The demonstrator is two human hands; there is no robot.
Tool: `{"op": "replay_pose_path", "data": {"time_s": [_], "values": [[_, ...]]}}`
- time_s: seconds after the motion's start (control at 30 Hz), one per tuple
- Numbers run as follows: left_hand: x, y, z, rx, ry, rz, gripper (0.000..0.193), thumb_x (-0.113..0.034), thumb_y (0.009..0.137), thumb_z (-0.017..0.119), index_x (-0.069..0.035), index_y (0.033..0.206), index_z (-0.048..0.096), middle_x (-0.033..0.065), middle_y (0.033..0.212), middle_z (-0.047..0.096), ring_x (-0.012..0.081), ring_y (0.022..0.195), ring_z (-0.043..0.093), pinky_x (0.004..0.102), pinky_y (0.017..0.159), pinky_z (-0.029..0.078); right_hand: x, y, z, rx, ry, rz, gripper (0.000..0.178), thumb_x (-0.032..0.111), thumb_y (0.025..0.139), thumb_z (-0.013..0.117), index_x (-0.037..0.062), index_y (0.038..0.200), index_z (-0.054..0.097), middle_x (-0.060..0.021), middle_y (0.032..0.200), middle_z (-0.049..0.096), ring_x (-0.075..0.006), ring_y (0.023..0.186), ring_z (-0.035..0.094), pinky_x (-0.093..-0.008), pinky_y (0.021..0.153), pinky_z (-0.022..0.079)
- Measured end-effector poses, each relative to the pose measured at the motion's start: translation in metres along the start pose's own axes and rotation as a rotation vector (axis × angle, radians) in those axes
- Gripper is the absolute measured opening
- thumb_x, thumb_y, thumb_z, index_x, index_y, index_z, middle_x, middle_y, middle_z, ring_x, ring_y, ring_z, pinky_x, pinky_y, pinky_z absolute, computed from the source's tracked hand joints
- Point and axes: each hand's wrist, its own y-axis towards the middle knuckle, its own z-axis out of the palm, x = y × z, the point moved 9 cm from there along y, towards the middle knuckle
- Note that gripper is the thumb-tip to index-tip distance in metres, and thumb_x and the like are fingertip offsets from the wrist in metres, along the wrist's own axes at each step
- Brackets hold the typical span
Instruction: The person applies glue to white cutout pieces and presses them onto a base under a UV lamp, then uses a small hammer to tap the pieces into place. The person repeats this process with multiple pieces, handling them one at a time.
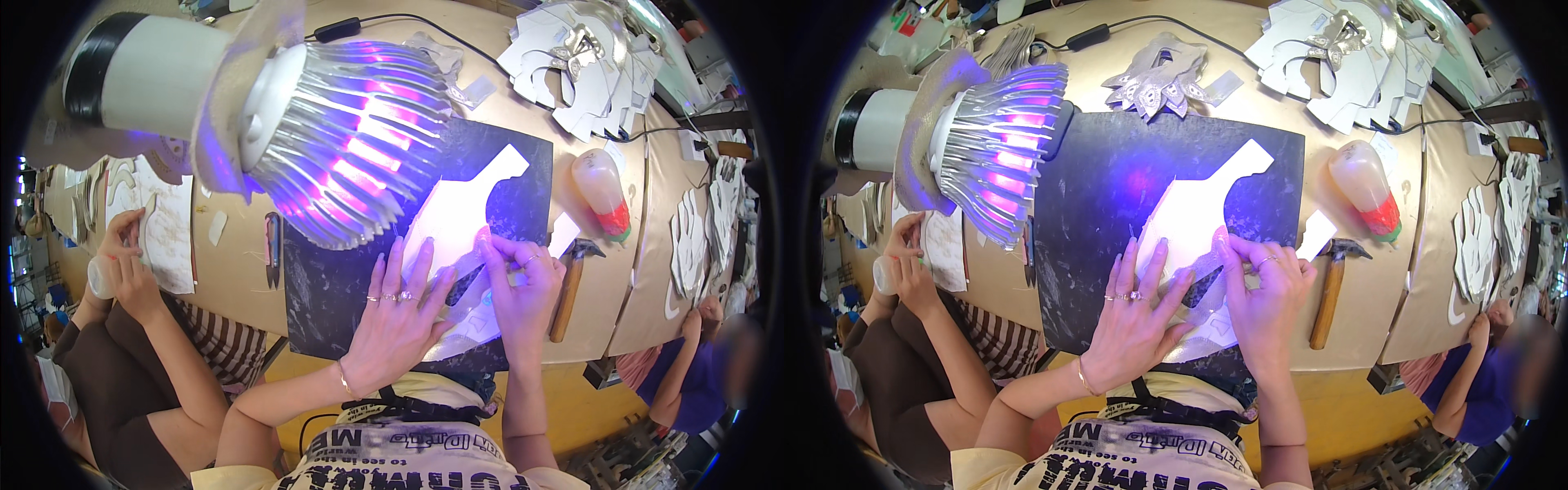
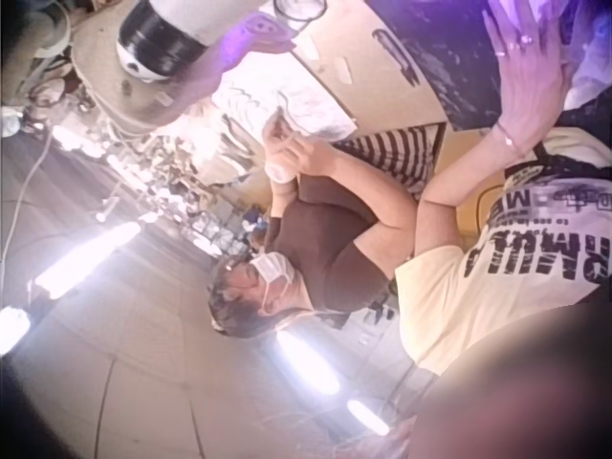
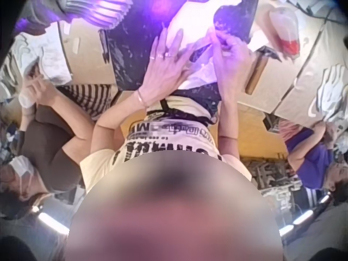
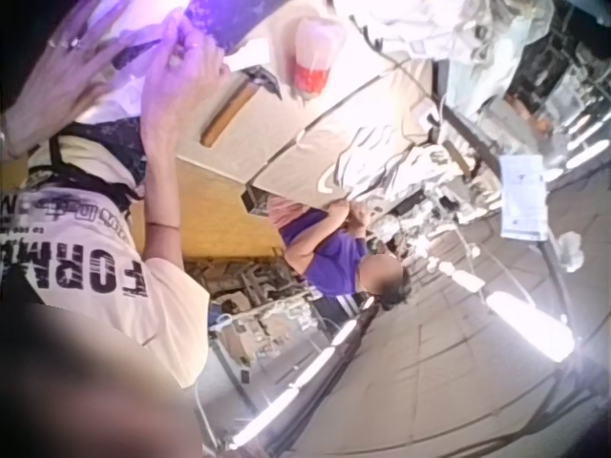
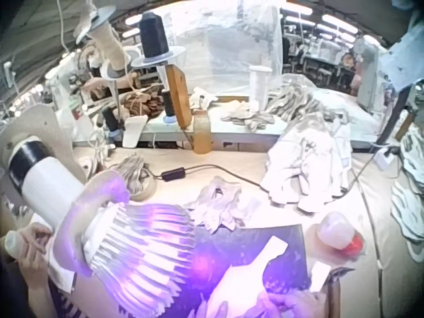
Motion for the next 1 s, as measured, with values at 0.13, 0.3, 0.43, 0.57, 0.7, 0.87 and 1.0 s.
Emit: {"op": "replay_pose_path", "data": {"time_s": [0.13,0.3,0.43,0.57,0.7,0.87,1.0], "values": [[-0.001,0.0,-0.001,0.006,0.019,0.004,0.067,-0.038,0.092,0.066,-0.009,0.148,0.045,0.0261,0.159,0.024,0.054,0.144,0.02,0.0616,0.115,0.026,0.006,0.001,-0.002,-0.012,-0.139,-0.07,0.013,0.02,0.085,0.078,0.0134,0.096,0.079,0.0014,0.08,0.063,-0.0157,0.08,0.058,-0.0371,0.083,0.035],[-0.001,0.0,0.0,0.036,0.032,-0.002,0.068,-0.039,0.092,0.065,-0.01,0.15,0.043,0.0261,0.159,0.024,0.0547,0.144,0.019,0.0624,0.115,0.026,0.011,0.001,-0.003,0.003,-0.19,-0.117,0.013,0.02,0.084,0.077,0.0151,0.096,0.079,0.0018,0.08,0.061,-0.0163,0.081,0.057,-0.0381,0.082,0.035],[0.0,0.0,0.003,0.027,0.034,0.01,0.07,-0.039,0.09,0.068,-0.012,0.15,0.044,0.028,0.158,0.023,0.0577,0.143,0.019,0.0658,0.112,0.026,0.012,0.002,-0.002,0.009,-0.205,-0.131,0.015,0.021,0.084,0.077,0.0168,0.098,0.079,0.0024,0.081,0.06,-0.0162,0.082,0.057,-0.0393,0.083,0.036],[0.0,-0.001,0.004,0.026,0.025,0.009,0.071,-0.039,0.089,0.069,-0.013,0.15,0.043,0.0286,0.158,0.022,0.0592,0.142,0.019,0.0679,0.112,0.024,0.012,0.001,0.0,0.043,-0.226,-0.141,0.018,0.021,0.084,0.076,0.0187,0.102,0.079,0.0029,0.083,0.06,-0.0164,0.085,0.057,-0.0406,0.086,0.037],[-0.001,0.003,-0.004,0.066,0.042,-0.009,0.07,-0.04,0.09,0.069,-0.015,0.15,0.044,0.028,0.159,0.023,0.0553,0.144,0.019,0.0673,0.114,0.018,0.014,-0.001,0.001,0.059,-0.289,-0.162,0.022,0.02,0.085,0.074,0.0202,0.106,0.077,0.0034,0.084,0.059,-0.0164,0.086,0.056,-0.0407,0.087,0.038],[0.005,0.029,-0.024,0.042,-0.032,0.063,0.066,-0.038,0.09,0.068,-0.018,0.149,0.047,0.0244,0.159,0.026,0.0455,0.148,0.021,0.0628,0.118,0.016,0.018,-0.004,0.002,0.024,-0.346,-0.201,0.022,0.019,0.085,0.073,0.0198,0.107,0.076,0.0032,0.084,0.059,-0.0161,0.086,0.056,-0.0408,0.087,0.039],[0.009,0.059,-0.016,0.026,-0.05,0.154,0.062,-0.029,0.089,0.069,-0.02,0.148,0.048,0.0195,0.159,0.03,0.044,0.148,0.023,0.0578,0.12,0.017,0.018,-0.006,0.005,0.008,-0.361,-0.204,0.023,0.018,0.084,0.072,0.0171,0.107,0.075,0.0034,0.084,0.058,-0.0161,0.087,0.056,-0.0407,0.086,0.04]]}}
